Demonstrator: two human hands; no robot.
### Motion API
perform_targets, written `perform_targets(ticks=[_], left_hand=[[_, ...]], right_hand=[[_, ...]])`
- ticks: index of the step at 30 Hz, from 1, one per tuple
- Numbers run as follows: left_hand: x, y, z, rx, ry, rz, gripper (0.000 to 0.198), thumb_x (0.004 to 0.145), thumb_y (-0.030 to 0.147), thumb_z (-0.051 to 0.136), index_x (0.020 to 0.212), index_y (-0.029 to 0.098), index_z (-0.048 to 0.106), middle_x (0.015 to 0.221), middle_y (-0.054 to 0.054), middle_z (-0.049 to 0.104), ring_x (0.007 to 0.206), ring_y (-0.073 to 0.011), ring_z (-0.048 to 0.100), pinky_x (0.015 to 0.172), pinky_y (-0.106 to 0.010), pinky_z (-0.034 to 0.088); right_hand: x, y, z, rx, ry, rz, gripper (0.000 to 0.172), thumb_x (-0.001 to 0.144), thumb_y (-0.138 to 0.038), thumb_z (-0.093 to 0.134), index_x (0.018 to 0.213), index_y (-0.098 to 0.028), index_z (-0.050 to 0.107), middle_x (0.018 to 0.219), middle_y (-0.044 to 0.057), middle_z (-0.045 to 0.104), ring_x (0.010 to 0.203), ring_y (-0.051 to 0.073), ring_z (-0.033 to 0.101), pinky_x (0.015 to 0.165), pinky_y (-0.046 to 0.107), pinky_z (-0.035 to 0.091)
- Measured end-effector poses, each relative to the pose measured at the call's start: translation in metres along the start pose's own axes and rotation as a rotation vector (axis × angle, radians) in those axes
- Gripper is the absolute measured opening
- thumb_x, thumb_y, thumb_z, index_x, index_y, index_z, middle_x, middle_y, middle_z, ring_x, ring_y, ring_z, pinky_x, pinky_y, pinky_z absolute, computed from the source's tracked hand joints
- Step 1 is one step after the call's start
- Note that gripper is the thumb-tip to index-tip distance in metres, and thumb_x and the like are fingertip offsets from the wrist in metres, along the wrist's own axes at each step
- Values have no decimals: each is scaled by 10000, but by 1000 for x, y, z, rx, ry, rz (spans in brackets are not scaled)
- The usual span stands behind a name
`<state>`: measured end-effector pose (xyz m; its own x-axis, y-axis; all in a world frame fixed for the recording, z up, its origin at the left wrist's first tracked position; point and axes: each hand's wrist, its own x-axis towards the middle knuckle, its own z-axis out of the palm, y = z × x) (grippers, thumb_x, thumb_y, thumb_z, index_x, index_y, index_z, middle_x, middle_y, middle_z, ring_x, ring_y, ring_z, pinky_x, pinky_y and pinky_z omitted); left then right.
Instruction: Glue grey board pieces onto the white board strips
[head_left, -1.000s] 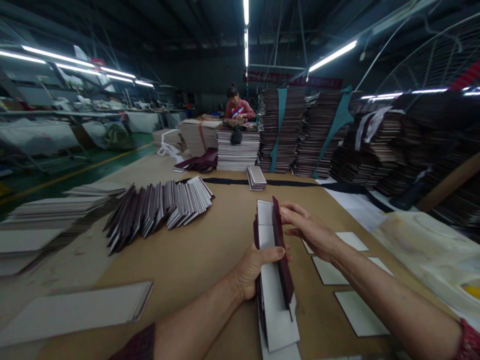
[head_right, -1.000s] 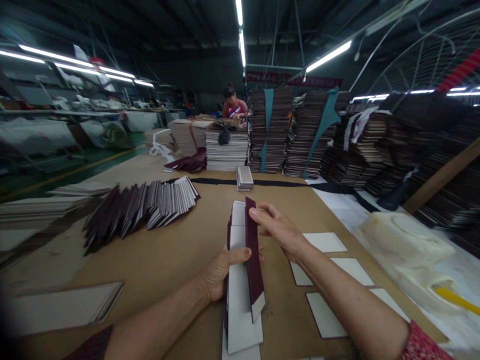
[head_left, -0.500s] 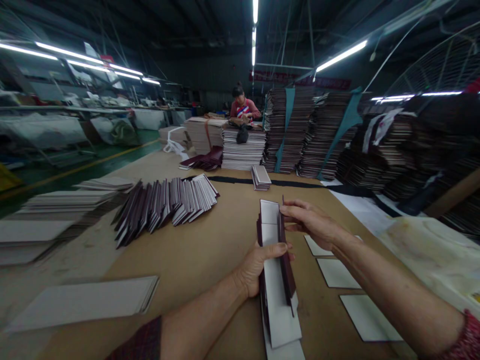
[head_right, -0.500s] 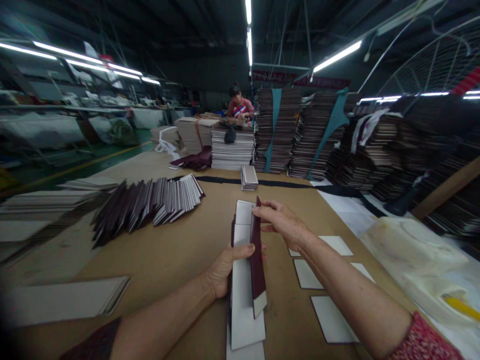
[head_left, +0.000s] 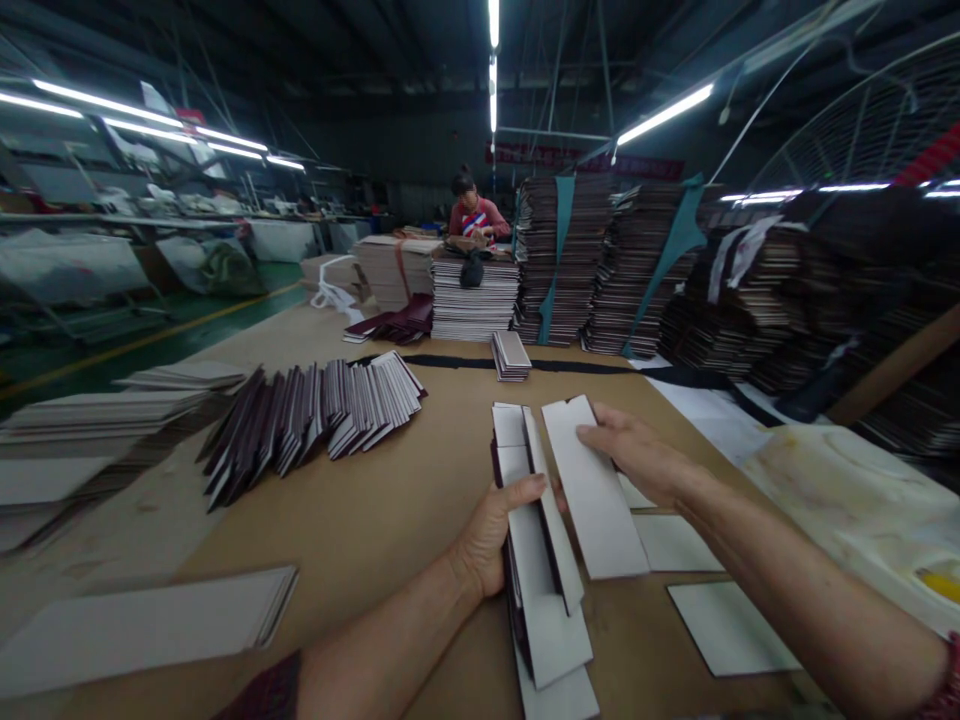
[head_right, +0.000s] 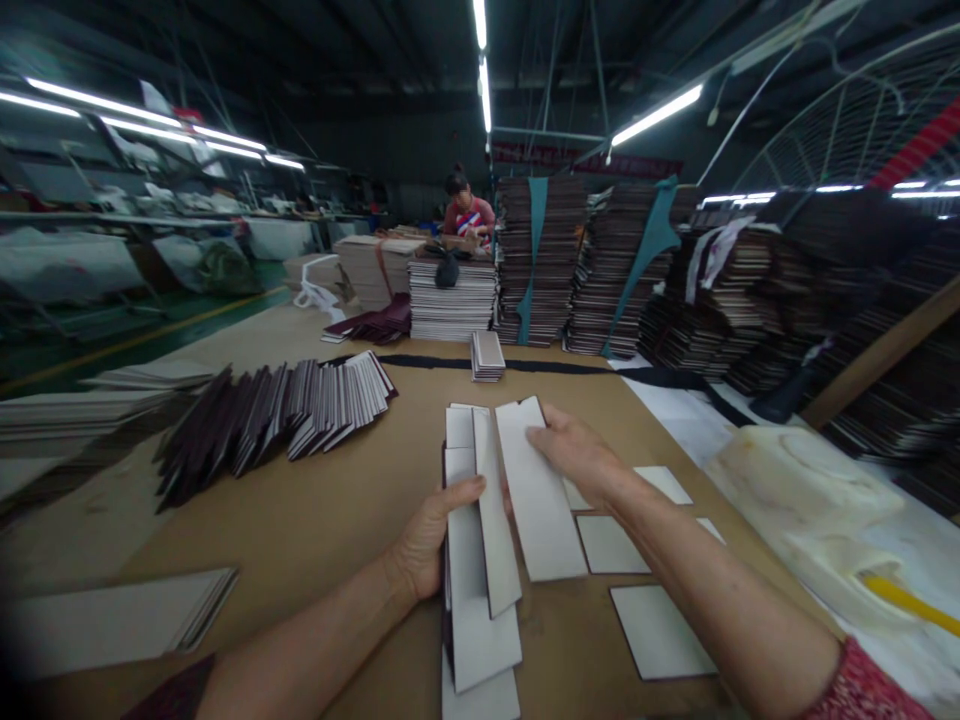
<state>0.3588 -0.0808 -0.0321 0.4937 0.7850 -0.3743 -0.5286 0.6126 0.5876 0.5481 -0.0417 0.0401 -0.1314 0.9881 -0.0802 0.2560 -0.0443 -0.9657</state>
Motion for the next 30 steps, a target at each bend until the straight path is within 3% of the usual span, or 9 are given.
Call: perform_targets(ticks=[5,9,13,16,24,30], left_hand=[[2,7,1,3,121,-15,355,868,310,668,1089,39,726,891,-164,775,609,-181,683,584,-285,574],[4,8,1,22,110,-25,378,912,304,631,1175,44,708,1051,-205,768,693,-190,717,617,-280,594],[5,10,-1,2,97,-38,394,928,314,620,1209,49,696,1081,-205,766,734,-205,735,635,-300,612],[5,12,-2,-21,126,-47,382,940,312,605,1202,51,698,1063,-193,773,749,-212,747,642,-309,621],[9,12,-4,-44,136,-39,359,931,302,637,1213,85,686,1170,-150,754,923,-247,760,693,-329,640],[9,12,-1,-31,109,-46,385,937,319,633,1196,38,684,1083,-202,766,757,-212,747,669,-312,623]], right_hand=[[37,-18,-80,-275,114,-170,368,840,-339,621,1197,-247,631,1043,-3,731,857,186,655,732,279,515],[72,-2,-116,-574,-48,-128,186,870,-284,683,1037,-220,735,976,5,743,876,195,660,844,335,517],[93,37,-114,-762,-234,-52,252,963,-386,664,1101,-178,698,1076,60,710,965,216,671,923,443,534],[101,61,-112,-827,-284,-23,277,994,-400,625,1169,-191,673,1191,79,676,1065,233,651,978,471,515],[104,86,-110,-830,-293,-35,299,1004,-397,607,1228,-204,651,1291,93,636,1130,247,628,1015,490,493],[87,90,-98,-806,-222,-132,292,987,-373,636,1215,-190,652,1333,99,609,1231,274,569,1069,537,437]])
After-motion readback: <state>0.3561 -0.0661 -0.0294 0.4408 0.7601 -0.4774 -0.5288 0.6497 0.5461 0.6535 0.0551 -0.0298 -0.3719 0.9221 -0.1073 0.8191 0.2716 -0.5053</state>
